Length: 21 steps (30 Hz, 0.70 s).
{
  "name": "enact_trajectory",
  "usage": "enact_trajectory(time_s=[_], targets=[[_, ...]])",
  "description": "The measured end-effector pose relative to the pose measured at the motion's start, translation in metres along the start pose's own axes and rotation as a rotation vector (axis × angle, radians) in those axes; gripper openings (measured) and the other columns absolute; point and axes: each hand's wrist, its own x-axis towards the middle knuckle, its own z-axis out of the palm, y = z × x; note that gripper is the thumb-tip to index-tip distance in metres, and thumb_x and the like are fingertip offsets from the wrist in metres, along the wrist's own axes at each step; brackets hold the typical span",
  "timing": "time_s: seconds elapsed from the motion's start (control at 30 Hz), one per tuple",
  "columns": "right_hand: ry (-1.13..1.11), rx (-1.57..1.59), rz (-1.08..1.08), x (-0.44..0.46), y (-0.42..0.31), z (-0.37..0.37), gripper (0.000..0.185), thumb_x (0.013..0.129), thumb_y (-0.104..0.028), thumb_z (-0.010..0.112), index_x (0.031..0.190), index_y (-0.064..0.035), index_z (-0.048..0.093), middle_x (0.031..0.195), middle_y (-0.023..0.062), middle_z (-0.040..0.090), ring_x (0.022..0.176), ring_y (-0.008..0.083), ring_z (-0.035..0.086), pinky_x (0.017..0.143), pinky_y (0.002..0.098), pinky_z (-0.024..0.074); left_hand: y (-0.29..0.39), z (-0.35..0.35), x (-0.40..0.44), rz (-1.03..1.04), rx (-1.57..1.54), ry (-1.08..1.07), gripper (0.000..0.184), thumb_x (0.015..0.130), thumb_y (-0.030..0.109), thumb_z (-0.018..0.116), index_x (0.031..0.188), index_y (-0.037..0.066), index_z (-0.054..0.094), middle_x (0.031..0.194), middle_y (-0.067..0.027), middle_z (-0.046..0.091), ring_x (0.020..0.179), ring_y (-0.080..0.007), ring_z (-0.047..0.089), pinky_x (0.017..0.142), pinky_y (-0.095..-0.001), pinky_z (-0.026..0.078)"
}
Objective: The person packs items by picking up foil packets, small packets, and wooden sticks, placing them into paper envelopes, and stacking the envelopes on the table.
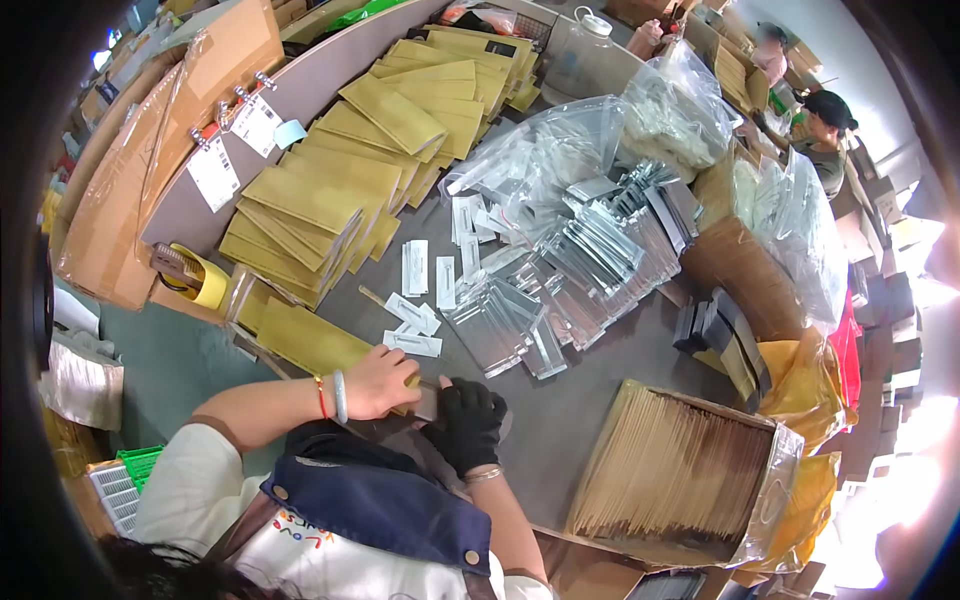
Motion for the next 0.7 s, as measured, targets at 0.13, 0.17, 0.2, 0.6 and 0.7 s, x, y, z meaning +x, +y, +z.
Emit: enact_trajectory(time_s=[0.13, 0.17, 0.2, 0.6, 0.7], targets=[[-0.035, 0.059, 0.085, -0.005, 0.01, -0.022, 0.051, 0.063, -0.043, 0.079, 0.1, -0.0125, 0.061, 0.089, 0.0076, 0.062, 0.086, 0.0312, 0.06, 0.074, 0.0412, 0.044, -0.024, -0.064, 0.002, 0.099, 0.057, -0.002, 0.016, 0.063, 0.015, 0.066, 0.078, 0.018, 0.065, 0.093, -0.0055, 0.053, 0.091, -0.0262, 0.053, 0.075, -0.04, 0.042], [-0.066, 0.067, 0.165, -0.005, 0.015, -0.032, 0.049, 0.065, -0.042, 0.08, 0.1, -0.0124, 0.061, 0.088, 0.0079, 0.061, 0.083, 0.0308, 0.059, 0.074, 0.0413, 0.0442, -0.043, -0.076, 0.002, 0.101, 0.032, 0.051, 0.014, 0.063, 0.012, 0.066, 0.076, 0.016, 0.064, 0.094, -0.0059, 0.054, 0.09, -0.0265, 0.052, 0.075, -0.0422, 0.043], [-0.02, 0.049, 0.237, -0.009, 0.021, -0.033, 0.051, 0.065, -0.042, 0.08, 0.101, -0.0121, 0.061, 0.089, 0.0074, 0.061, 0.085, 0.0301, 0.059, 0.076, 0.0422, 0.0432, -0.07, -0.081, 0.002, 0.118, -0.073, 0.148, 0.01, 0.064, 0.009, 0.065, 0.073, 0.013, 0.063, 0.094, -0.0059, 0.054, 0.088, -0.0269, 0.052, 0.076, -0.0444, 0.043], [-0.146, -0.083, 0.225, -0.017, 0.011, -0.037, 0.061, 0.062, -0.044, 0.08, 0.109, -0.0098, 0.06, 0.095, 0.0066, 0.063, 0.091, 0.0276, 0.059, 0.083, 0.0431, 0.0397, -0.026, 0.04, -0.045, -0.72, -0.233, 0.348, 0.093, 0.058, 0.051, 0.083, 0.131, 0.003, 0.051, 0.139, -0.0201, 0.04, 0.134, -0.0402, 0.029, 0.109, -0.0633, 0.017], [-0.205, -0.071, 0.17, -0.021, 0.012, -0.036, 0.062, 0.063, -0.046, 0.079, 0.11, -0.0101, 0.06, 0.097, 0.007, 0.063, 0.093, 0.028, 0.059, 0.084, 0.044, 0.0391, -0.031, 0.042, -0.048, -0.677, -0.327, 0.367, 0.097, 0.058, 0.051, 0.084, 0.133, 0.002, 0.048, 0.142, -0.0209, 0.037, 0.135, -0.0407, 0.028, 0.11, -0.0626, 0.013]])
